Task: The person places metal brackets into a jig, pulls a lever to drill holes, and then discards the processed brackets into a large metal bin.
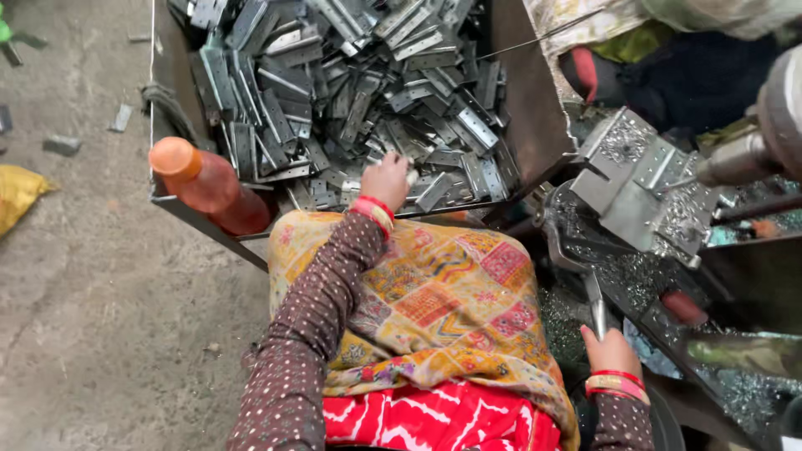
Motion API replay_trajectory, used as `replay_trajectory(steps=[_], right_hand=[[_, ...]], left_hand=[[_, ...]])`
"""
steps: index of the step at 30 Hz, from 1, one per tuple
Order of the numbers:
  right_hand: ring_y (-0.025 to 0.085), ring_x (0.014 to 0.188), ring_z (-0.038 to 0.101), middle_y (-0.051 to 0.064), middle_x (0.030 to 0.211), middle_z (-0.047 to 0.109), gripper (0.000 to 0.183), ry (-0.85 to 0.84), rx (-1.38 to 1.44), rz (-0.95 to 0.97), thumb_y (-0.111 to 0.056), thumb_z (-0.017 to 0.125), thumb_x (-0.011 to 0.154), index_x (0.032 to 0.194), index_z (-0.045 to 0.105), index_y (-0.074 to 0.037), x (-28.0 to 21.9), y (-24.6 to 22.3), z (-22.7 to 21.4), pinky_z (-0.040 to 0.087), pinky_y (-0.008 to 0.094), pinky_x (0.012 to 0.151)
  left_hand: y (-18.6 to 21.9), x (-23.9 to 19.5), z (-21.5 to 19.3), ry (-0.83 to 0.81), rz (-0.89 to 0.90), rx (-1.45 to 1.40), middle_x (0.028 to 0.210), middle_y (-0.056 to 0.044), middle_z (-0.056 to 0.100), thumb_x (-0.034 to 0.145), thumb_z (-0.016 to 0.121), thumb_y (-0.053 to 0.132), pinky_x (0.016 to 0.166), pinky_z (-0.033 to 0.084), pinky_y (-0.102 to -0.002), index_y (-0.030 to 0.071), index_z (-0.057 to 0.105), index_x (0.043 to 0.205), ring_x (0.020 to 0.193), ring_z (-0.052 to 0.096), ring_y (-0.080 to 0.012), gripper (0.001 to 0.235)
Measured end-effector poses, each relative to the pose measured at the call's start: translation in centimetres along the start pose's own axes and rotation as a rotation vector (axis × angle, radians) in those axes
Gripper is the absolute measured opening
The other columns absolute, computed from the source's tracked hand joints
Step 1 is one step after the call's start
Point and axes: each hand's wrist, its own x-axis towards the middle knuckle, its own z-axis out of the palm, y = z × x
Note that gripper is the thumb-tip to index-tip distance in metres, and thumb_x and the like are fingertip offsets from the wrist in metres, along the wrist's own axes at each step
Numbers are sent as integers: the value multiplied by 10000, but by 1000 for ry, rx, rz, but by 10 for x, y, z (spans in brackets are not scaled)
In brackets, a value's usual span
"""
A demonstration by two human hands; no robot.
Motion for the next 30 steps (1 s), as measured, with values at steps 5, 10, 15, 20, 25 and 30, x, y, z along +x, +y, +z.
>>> replay_trajectory(steps=[5,10,15,20,25,30], right_hand=[[498,913,758,294,937,745,646,-67,21,74,-626,628,914,1042,723,0,-3,-10,-14,572,572,838],[484,967,716,278,984,744,644,16,-62,16,-646,664,872,1006,728,-19,0,-14,-9,558,567,837],[455,953,707,236,949,744,507,10,91,114,-567,706,842,993,724,-83,-8,-18,0,558,541,827],[424,899,697,185,906,729,441,7,119,119,-524,708,867,940,673,-90,-16,-27,-1,548,522,801],[398,887,707,166,899,733,388,-22,176,110,-477,707,882,969,675,-101,-22,-39,-11,548,512,805],[388,881,708,164,901,733,371,-35,251,116,-445,707,891,996,673,-91,-31,-51,-26,544,506,814]], left_hand=[[-62,47,11,250,-172,166,1073,-109,652,871,674,240,655,548,-474,108,679,1118,818,695,-330,280],[-101,75,50,346,-319,351,984,-64,639,961,641,263,564,541,-430,152,666,1068,792,684,-273,156],[-117,76,86,449,-439,190,746,-65,653,1040,582,287,487,534,-416,94,652,1039,630,692,-280,205],[-123,67,74,194,-296,377,1013,-147,574,1144,553,195,594,564,-412,105,647,1222,812,674,-333,152],[-119,53,55,312,-246,347,1141,-165,567,1016,710,282,776,552,-441,84,621,1362,938,649,-356,408],[-98,64,45,377,-298,373,1188,-153,545,915,790,422,880,556,-415,13,616,1368,996,641,-327,635]])
